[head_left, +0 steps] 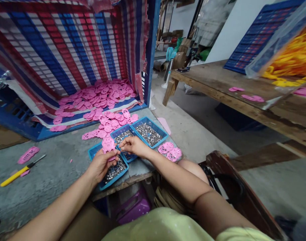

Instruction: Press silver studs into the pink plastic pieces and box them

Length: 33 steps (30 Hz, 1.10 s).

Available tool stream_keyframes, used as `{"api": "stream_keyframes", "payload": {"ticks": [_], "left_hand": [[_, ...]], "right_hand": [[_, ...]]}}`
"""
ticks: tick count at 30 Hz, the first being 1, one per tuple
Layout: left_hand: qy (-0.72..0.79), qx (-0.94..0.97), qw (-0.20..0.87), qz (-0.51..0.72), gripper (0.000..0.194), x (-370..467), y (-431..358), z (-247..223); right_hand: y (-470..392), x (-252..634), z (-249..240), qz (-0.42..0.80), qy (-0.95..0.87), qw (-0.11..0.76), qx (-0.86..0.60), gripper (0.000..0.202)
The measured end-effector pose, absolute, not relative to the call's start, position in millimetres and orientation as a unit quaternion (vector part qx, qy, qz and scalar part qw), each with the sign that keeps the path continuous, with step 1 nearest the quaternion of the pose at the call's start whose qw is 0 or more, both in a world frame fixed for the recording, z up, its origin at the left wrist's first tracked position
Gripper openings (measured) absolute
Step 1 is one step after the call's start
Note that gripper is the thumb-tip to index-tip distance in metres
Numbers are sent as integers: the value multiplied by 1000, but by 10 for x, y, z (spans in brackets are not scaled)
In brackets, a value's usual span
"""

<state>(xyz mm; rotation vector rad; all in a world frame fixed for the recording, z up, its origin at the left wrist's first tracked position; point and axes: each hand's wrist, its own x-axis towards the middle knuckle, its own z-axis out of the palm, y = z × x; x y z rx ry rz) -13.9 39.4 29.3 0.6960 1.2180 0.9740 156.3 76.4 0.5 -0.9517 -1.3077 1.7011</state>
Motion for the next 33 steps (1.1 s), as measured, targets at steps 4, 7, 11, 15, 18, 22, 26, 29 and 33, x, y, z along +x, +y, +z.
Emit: {"api": "stream_keyframes", "payload": {"ticks": [4, 7, 11, 15, 18, 22, 26, 29, 33], "left_hand": [[538, 303, 655, 436, 32, -129, 384, 314], [534, 302, 654, 443, 37, -115, 375, 324], [524, 308, 649, 459, 43, -97, 360, 312], [506, 319, 626, 499, 51, -60, 331, 298], [492, 331, 616, 518, 59, -22, 310, 298], [496, 336, 610, 519, 61, 11, 296, 285], [504, 337, 603, 518, 58, 27, 286, 272], [507, 338, 598, 521, 58, 40, 276, 276], [514, 341, 588, 523, 59, 48, 270, 275]], "right_hand": [[764, 1567, 14, 662, -507, 400, -381, 42], [760, 1564, 14, 653, -506, 416, -380, 52], [739, 1547, 1, 634, -503, 448, -379, 54], [701, 1520, -8, 615, -513, 465, -378, 51], [680, 1501, -14, 565, -544, 483, -390, 44], [669, 1466, -51, 556, -545, 494, -388, 39], [662, 1433, -89, 560, -539, 496, -388, 38], [656, 1429, -92, 556, -540, 498, -389, 37], [655, 1431, -91, 541, -551, 494, -400, 38]]}}
